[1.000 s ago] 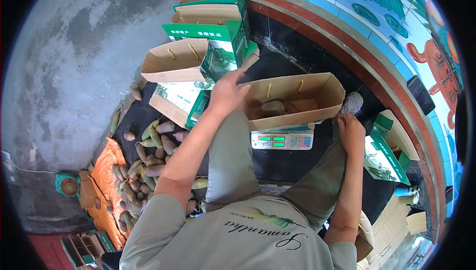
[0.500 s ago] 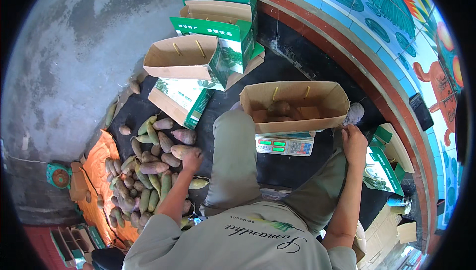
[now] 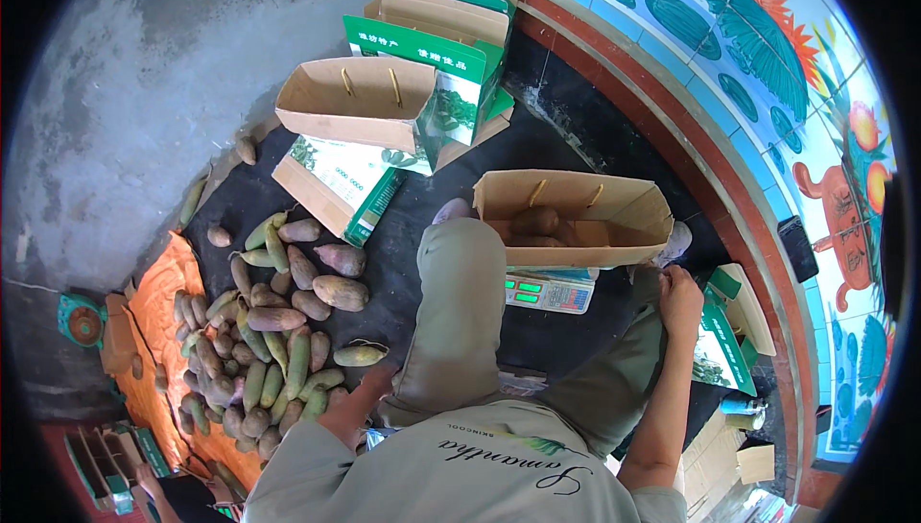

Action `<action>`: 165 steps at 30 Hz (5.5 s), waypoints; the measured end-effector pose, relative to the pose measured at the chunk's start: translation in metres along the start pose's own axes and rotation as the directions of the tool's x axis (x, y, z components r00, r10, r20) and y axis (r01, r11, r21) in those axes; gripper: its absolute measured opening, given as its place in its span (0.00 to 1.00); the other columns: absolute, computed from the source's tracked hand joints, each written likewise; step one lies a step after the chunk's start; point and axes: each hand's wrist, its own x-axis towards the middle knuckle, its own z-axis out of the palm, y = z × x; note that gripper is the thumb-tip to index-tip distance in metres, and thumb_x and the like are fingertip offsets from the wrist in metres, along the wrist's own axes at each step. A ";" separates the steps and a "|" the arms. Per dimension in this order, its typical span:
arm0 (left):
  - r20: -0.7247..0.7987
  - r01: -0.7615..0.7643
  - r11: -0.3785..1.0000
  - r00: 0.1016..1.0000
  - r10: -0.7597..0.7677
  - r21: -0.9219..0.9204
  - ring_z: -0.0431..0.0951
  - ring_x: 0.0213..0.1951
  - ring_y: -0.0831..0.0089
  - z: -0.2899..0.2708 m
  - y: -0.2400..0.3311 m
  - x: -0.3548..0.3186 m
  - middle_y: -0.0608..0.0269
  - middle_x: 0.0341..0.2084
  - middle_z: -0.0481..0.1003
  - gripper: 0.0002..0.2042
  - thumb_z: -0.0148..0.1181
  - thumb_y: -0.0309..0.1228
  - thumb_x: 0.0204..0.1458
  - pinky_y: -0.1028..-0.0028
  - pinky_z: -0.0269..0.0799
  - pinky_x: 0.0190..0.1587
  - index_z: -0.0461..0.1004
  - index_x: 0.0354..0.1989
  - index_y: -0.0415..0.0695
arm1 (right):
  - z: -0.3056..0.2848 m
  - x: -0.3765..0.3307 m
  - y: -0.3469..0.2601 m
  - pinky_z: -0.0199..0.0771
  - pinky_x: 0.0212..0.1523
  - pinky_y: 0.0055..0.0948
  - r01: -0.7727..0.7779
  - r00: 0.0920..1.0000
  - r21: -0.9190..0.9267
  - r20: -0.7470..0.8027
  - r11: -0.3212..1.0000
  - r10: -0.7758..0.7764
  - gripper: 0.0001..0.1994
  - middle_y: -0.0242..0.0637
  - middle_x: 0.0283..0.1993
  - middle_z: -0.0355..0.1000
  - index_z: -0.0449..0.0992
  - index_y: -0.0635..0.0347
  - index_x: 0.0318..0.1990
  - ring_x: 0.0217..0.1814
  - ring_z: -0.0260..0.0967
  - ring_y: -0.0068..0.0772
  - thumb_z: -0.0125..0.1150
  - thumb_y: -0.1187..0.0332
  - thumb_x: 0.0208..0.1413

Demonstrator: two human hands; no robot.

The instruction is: Sorting and weighing potatoes into paper bags on a digital scale.

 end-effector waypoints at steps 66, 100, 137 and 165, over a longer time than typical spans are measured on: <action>0.165 0.196 0.980 0.968 -0.187 -0.042 0.75 0.43 0.49 0.006 0.033 0.096 0.45 0.38 0.74 0.18 0.55 0.29 0.43 0.55 0.71 0.42 0.63 0.45 0.40 | 0.003 0.003 -0.005 0.70 0.35 0.40 0.001 0.998 -0.060 0.069 0.998 0.003 0.05 0.44 0.33 0.72 0.72 0.61 0.31 0.35 0.70 0.49 0.57 0.71 0.47; -0.813 0.043 0.867 0.327 -0.482 -0.497 0.72 0.41 0.46 -0.221 0.049 -0.032 0.42 0.37 0.71 0.34 0.70 0.30 0.30 0.60 0.67 0.45 0.60 0.48 0.37 | 0.008 -0.009 0.002 0.69 0.36 0.41 0.061 0.996 0.026 -0.060 0.998 -0.059 0.07 0.44 0.31 0.71 0.72 0.61 0.33 0.34 0.70 0.48 0.57 0.70 0.47; -0.775 -0.685 0.492 0.631 0.033 -0.537 0.72 0.42 0.69 -0.365 0.377 0.053 0.56 0.39 0.70 0.25 0.63 0.17 0.39 0.73 0.69 0.46 0.59 0.46 0.36 | 0.058 -0.004 -0.026 0.71 0.41 0.38 0.197 0.962 0.193 0.153 0.961 -0.228 0.30 0.46 0.38 0.70 0.58 0.58 0.59 0.41 0.70 0.45 0.59 0.68 0.46; -0.560 -0.463 0.414 0.815 -0.148 -0.784 0.73 0.41 0.67 -0.343 0.394 0.077 0.55 0.41 0.70 0.22 0.63 0.27 0.45 0.69 0.74 0.39 0.60 0.46 0.38 | 0.077 0.005 -0.034 0.72 0.37 0.39 0.231 0.959 0.175 0.126 0.957 -0.254 0.21 0.45 0.36 0.72 0.66 0.61 0.48 0.38 0.72 0.45 0.57 0.69 0.44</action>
